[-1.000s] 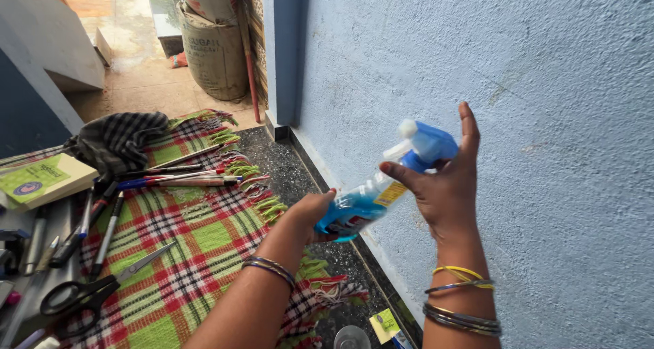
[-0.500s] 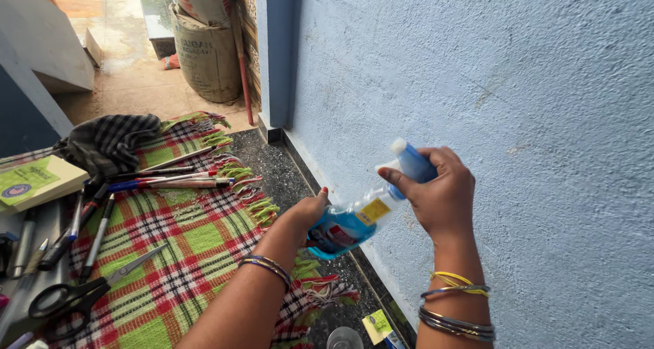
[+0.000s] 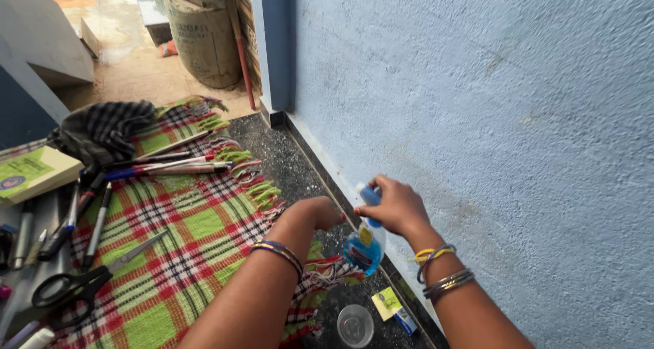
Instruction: The person picks up a metal stapler and a box of staples, then proceeds to load the staples into the stapler. They open the stapler, place the staples inside, and close it.
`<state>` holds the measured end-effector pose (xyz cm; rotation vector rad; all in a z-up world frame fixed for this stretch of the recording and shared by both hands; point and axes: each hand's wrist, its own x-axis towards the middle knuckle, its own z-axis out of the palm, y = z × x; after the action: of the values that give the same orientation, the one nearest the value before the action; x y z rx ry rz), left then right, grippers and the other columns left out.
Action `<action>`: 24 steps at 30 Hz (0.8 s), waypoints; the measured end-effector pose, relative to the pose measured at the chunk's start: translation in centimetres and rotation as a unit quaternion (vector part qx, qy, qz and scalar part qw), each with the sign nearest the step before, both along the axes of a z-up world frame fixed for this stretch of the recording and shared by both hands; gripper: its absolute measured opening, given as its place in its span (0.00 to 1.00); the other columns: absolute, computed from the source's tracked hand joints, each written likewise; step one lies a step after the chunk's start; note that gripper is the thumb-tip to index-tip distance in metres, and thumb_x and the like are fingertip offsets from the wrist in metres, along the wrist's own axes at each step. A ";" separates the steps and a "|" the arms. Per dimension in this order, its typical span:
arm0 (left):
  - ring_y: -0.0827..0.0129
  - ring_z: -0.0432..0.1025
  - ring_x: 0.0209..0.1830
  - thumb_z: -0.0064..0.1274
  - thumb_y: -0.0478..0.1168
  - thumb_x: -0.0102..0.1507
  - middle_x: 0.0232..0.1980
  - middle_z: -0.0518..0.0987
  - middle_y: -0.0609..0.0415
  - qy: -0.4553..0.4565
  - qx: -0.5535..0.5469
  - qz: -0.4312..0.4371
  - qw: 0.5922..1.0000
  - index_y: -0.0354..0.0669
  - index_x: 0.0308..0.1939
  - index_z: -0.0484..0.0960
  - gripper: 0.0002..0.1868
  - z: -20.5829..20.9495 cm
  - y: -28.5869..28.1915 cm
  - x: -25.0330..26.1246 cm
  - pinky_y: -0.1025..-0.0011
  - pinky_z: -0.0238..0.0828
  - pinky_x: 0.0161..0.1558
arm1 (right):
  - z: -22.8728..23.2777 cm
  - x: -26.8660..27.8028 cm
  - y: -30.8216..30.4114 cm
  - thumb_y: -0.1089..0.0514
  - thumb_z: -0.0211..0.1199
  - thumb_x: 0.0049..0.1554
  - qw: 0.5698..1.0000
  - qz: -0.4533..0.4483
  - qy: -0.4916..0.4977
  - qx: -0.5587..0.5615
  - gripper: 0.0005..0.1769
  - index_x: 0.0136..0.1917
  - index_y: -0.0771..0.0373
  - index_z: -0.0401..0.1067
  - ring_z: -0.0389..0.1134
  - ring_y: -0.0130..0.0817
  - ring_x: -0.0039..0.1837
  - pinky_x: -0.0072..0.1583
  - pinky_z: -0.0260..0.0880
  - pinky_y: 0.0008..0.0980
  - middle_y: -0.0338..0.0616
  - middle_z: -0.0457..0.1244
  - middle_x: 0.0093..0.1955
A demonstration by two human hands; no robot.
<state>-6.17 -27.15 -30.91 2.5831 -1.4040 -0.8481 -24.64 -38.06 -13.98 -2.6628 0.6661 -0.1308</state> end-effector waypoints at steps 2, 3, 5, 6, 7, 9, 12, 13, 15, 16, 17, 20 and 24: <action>0.42 0.75 0.59 0.39 0.65 0.71 0.57 0.82 0.35 -0.033 0.026 -0.064 0.997 0.40 0.55 0.85 0.34 0.6 -0.2 -0.4 0.53 0.72 0.61 | -5.2 -0.7 -1.3 0.37 0.78 0.41 0.997 -0.043 0.045 0.052 0.35 0.59 0.47 0.74 0.76 0.41 0.56 0.58 0.75 0.40 0.43 0.73 0.57; 0.40 0.75 0.59 0.38 0.66 0.71 0.57 0.83 0.34 -0.049 0.039 -0.095 0.993 0.39 0.55 0.86 0.35 0.9 -0.3 -0.5 0.52 0.72 0.61 | -8.3 -1.4 -2.0 0.39 0.79 0.41 0.996 -0.050 0.021 0.071 0.35 0.59 0.48 0.72 0.75 0.41 0.55 0.56 0.75 0.41 0.45 0.72 0.57; 0.43 0.73 0.62 0.44 0.64 0.67 0.59 0.80 0.37 -0.004 -0.007 -0.036 0.999 0.44 0.58 0.83 0.31 1.4 0.0 -0.2 0.52 0.70 0.63 | -15.0 -2.5 -3.6 0.44 0.81 0.42 0.991 -0.066 -0.029 0.109 0.36 0.60 0.51 0.69 0.74 0.42 0.55 0.54 0.75 0.41 0.48 0.71 0.57; 0.44 0.72 0.63 0.47 0.64 0.65 0.61 0.78 0.39 0.022 -0.029 -0.007 0.999 0.47 0.59 0.82 0.30 1.4 0.2 -0.5 0.53 0.69 0.64 | -18.3 -2.8 -4.5 0.50 0.78 0.43 0.976 -0.085 -0.035 0.199 0.36 0.61 0.53 0.66 0.75 0.45 0.52 0.51 0.76 0.44 0.49 0.71 0.56; 0.44 0.72 0.64 0.47 0.65 0.66 0.61 0.78 0.38 0.015 -0.020 -0.013 1.000 0.44 0.59 0.82 0.32 1.5 0.4 -0.7 0.53 0.69 0.64 | -21.4 -2.9 -5.4 0.55 0.76 0.45 0.952 -0.104 -0.039 0.287 0.36 0.63 0.56 0.62 0.75 0.47 0.48 0.48 0.76 0.46 0.50 0.71 0.55; 0.43 0.72 0.65 0.47 0.68 0.67 0.61 0.79 0.36 -0.002 -0.006 -0.026 1.000 0.38 0.58 0.83 0.36 2.3 0.4 -0.8 0.54 0.69 0.65 | -26.6 -2.7 -6.6 0.63 0.71 0.47 0.903 -0.150 -0.026 0.401 0.35 0.64 0.59 0.58 0.74 0.47 0.45 0.45 0.76 0.48 0.52 0.70 0.53; 0.45 0.72 0.63 0.49 0.67 0.67 0.61 0.79 0.37 0.019 -0.017 -0.006 1.000 0.41 0.59 0.82 0.34 4.5 1.1 -1.7 0.53 0.69 0.64 | -31.7 -2.6 -8.0 0.71 0.64 0.50 0.830 -0.225 0.001 0.511 0.32 0.66 0.58 0.58 0.71 0.46 0.43 0.44 0.74 0.49 0.54 0.67 0.52; 0.47 0.74 0.59 0.49 0.66 0.66 0.59 0.81 0.40 0.060 -0.008 0.031 0.998 0.44 0.59 0.83 0.33 5.5 1.4 -2.1 0.53 0.72 0.59 | -32.7 -2.5 -8.2 0.72 0.61 0.50 0.790 -0.244 -0.008 0.562 0.32 0.66 0.58 0.58 0.71 0.47 0.43 0.45 0.75 0.50 0.55 0.67 0.51; 0.52 0.80 0.52 0.50 0.63 0.64 0.54 0.85 0.45 0.139 0.011 0.107 0.984 0.49 0.60 0.83 0.30 7.5 2.0 -2.8 0.52 0.79 0.51 | -34.0 -2.8 -8.4 0.75 0.56 0.50 0.740 -0.276 -0.010 0.613 0.33 0.67 0.57 0.57 0.71 0.49 0.44 0.46 0.74 0.51 0.57 0.66 0.51; 0.54 0.80 0.50 0.50 0.63 0.64 0.54 0.85 0.47 0.137 0.010 0.106 0.985 0.49 0.60 0.83 0.29 8.2 2.1 -3.1 0.53 0.79 0.49 | -34.3 -2.6 -8.3 0.76 0.55 0.50 0.732 -0.290 -0.004 0.617 0.35 0.68 0.55 0.56 0.71 0.49 0.45 0.47 0.74 0.51 0.57 0.65 0.52; 0.56 0.79 0.49 0.51 0.62 0.65 0.53 0.84 0.48 0.136 0.009 0.105 0.985 0.49 0.61 0.82 0.29 8.8 2.2 -3.4 0.54 0.80 0.46 | -34.5 -2.5 -8.2 0.77 0.53 0.51 0.723 -0.304 0.002 0.620 0.36 0.69 0.53 0.54 0.71 0.49 0.46 0.48 0.73 0.51 0.57 0.64 0.53; 0.63 0.78 0.47 0.52 0.62 0.65 0.52 0.85 0.54 0.177 0.018 0.135 0.975 0.52 0.61 0.82 0.27 9.6 2.5 -3.7 0.57 0.78 0.43 | -34.8 -2.5 -7.6 0.77 0.53 0.50 0.704 -0.310 0.019 0.638 0.38 0.71 0.54 0.54 0.71 0.49 0.47 0.49 0.73 0.53 0.56 0.64 0.53; 0.67 0.77 0.44 0.52 0.62 0.64 0.51 0.86 0.57 0.195 0.018 0.143 0.970 0.56 0.60 0.83 0.26 9.8 2.6 -3.6 0.59 0.77 0.40 | -34.5 -2.9 -6.8 0.74 0.54 0.52 0.720 -0.316 0.018 0.618 0.36 0.71 0.52 0.53 0.71 0.47 0.48 0.49 0.72 0.51 0.56 0.64 0.55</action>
<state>-9.77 -24.53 -21.10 2.3822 -0.8909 -1.2492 -27.51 -44.90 -48.50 -1.0861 1.1180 0.1532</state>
